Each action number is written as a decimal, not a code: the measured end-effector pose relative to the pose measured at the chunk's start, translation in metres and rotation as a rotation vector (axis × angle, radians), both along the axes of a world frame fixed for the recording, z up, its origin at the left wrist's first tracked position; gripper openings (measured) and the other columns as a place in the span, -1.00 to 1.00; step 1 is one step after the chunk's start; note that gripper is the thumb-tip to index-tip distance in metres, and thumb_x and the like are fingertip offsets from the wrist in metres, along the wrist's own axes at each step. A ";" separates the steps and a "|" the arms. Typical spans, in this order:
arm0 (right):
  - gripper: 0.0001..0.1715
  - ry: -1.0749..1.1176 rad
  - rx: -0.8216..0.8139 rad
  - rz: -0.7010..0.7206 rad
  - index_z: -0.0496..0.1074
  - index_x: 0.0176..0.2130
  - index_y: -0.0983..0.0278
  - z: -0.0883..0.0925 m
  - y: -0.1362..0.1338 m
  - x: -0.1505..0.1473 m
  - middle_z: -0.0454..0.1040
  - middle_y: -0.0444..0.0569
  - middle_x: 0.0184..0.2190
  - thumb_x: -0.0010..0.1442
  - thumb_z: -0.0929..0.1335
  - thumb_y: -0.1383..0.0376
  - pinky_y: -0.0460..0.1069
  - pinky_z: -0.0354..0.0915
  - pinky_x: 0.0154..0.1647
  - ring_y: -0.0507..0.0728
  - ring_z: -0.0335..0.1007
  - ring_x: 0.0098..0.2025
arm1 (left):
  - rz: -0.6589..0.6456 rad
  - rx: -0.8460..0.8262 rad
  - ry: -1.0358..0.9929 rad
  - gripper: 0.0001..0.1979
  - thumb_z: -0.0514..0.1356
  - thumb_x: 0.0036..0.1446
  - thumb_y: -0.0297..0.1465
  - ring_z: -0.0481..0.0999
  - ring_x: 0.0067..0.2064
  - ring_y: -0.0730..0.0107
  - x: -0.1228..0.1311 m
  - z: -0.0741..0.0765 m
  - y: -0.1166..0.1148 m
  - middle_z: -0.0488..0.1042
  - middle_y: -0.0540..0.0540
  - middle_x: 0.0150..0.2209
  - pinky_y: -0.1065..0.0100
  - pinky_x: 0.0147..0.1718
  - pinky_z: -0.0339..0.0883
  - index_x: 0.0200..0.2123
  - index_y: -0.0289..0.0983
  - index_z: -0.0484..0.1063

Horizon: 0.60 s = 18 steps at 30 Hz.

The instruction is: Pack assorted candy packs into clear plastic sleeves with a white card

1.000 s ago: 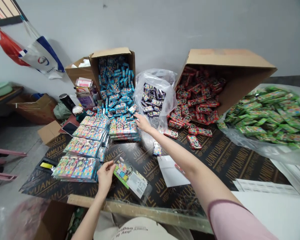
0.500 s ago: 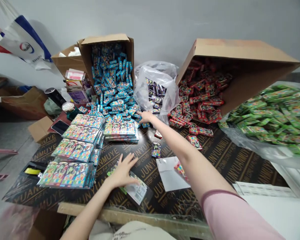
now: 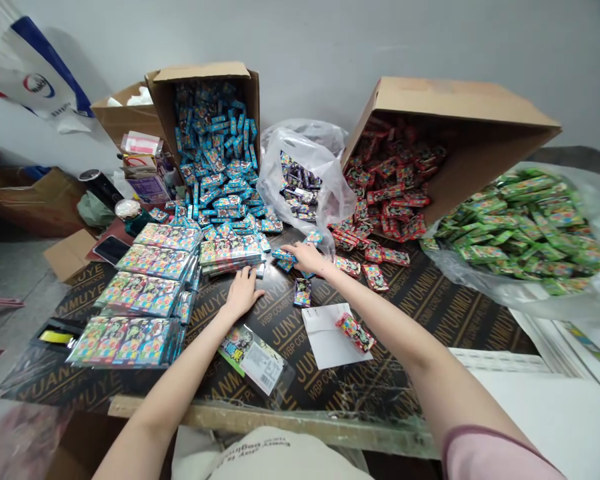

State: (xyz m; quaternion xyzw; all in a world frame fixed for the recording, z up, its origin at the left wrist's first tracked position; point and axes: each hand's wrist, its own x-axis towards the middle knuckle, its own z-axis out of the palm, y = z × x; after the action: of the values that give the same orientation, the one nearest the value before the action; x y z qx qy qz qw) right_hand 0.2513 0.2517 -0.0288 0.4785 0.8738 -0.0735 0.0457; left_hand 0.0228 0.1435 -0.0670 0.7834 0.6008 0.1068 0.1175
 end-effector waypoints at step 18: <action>-0.35 0.795 -0.042 0.194 0.49 0.05 0.11 -0.019 -0.109 -0.009 0.35 0.07 0.15 0.08 0.22 0.58 0.23 0.19 0.17 0.22 0.26 0.18 | 0.260 -0.368 -1.138 -0.48 0.31 0.01 -0.20 0.54 -0.06 0.17 -0.009 0.022 -0.044 0.54 -0.24 -0.06 0.09 -0.02 0.40 0.02 -0.32 0.44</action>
State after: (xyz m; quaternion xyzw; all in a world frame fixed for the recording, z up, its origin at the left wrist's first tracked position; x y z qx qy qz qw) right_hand 0.2420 0.1428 -0.0476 0.3269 0.8628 -0.2660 -0.2792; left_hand 0.0142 0.0994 -0.0450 0.4907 0.5430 0.4163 0.5395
